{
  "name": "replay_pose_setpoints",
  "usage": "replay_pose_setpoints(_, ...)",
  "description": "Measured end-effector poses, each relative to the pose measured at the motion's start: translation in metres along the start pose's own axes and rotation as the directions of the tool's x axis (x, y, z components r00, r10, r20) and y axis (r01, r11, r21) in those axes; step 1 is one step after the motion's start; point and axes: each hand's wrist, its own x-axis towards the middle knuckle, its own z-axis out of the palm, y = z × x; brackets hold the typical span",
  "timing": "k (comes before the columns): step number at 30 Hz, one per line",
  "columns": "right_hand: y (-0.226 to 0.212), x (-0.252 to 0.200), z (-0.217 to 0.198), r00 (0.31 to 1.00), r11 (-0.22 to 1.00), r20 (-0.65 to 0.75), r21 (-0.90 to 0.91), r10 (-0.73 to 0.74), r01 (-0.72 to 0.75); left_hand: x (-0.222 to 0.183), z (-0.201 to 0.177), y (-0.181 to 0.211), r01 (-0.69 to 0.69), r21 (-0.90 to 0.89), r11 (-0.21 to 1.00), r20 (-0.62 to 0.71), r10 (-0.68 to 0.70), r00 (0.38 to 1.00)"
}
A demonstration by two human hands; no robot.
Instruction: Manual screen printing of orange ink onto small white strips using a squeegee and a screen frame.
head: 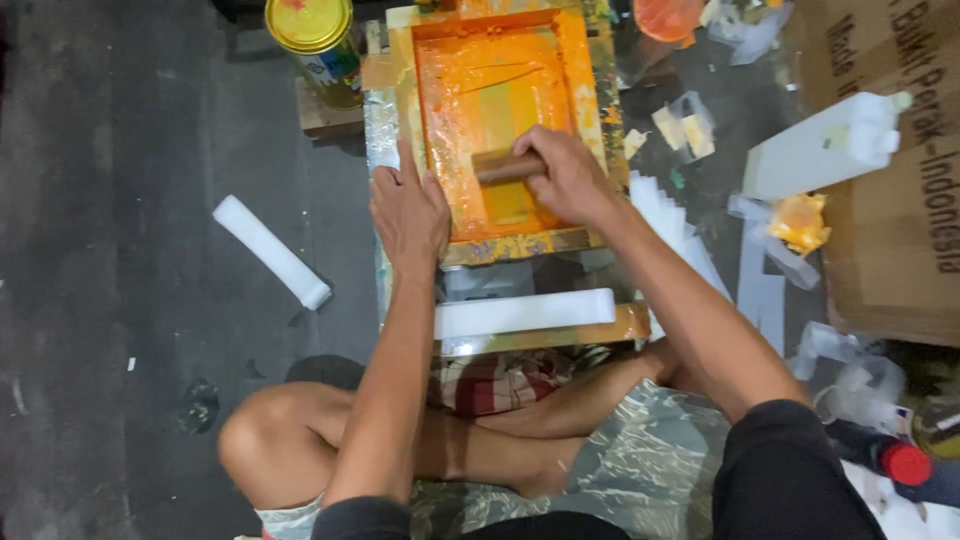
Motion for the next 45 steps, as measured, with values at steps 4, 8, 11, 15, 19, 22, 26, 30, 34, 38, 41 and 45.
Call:
replay_pose_setpoints(4,-0.04,-0.03,-0.012,0.998,0.999,0.048,-0.007,0.049,-0.048,0.0,0.009,-0.006,-0.008,-0.013,1.0,-0.018,0.007,1.0)
replay_pose_setpoints(8,-0.07,-0.043,-0.026,0.976,0.983,0.164,0.089,0.144,-0.16,0.004,0.017,-0.013,0.049,0.027,0.998,0.067,-0.051,0.996)
replay_pose_setpoints(11,-0.074,-0.042,-0.03,0.957,0.965,0.223,0.141,0.185,-0.22,0.015,0.033,-0.025,0.11,0.061,0.992,0.151,-0.119,0.981)
replay_pose_setpoints(15,-0.054,-0.024,-0.032,0.912,0.923,0.316,0.195,0.261,-0.332,0.038,0.05,-0.032,0.181,0.147,0.973,0.248,-0.213,0.945)
replay_pose_setpoints(19,-0.028,0.006,-0.031,0.887,0.905,0.356,0.193,0.296,-0.379,0.033,0.017,-0.011,0.163,0.051,0.985,0.179,-0.169,0.969)
replay_pose_setpoints(22,-0.009,0.034,-0.027,0.913,0.922,0.293,0.177,0.285,-0.345,0.031,-0.001,-0.001,0.152,-0.012,0.988,0.218,-0.145,0.965)
replay_pose_setpoints(26,0.024,0.072,-0.014,0.963,0.964,0.104,0.076,0.248,-0.256,0.03,0.002,-0.003,0.157,-0.104,0.982,0.2,-0.134,0.97)
replay_pose_setpoints(30,0.014,0.076,-0.011,0.997,0.99,-0.055,0.139,0.049,-0.041,0.028,0.028,-0.019,-0.008,-0.11,0.994,-0.005,0.008,1.0)
replay_pose_setpoints(34,-0.007,0.043,-0.003,0.998,0.995,-0.057,0.093,0.028,-0.023,0.025,0.034,-0.024,-0.011,-0.121,0.993,0.002,0.011,1.0)
replay_pose_setpoints(38,-0.043,0.005,-0.007,1.0,0.991,-0.02,0.131,-0.013,0.015,0.027,0.036,-0.024,-0.047,-0.093,0.995,-0.055,0.042,0.998)
replay_pose_setpoints(41,-0.06,-0.022,-0.008,1.0,0.988,0.016,0.156,-0.001,-0.002,0.026,0.037,-0.026,-0.068,-0.093,0.993,-0.076,0.061,0.995)
replay_pose_setpoints(45,-0.072,-0.045,-0.015,0.985,0.984,0.132,0.126,0.11,-0.126,0.025,0.036,-0.026,-0.065,-0.076,0.995,-0.082,0.059,0.995)
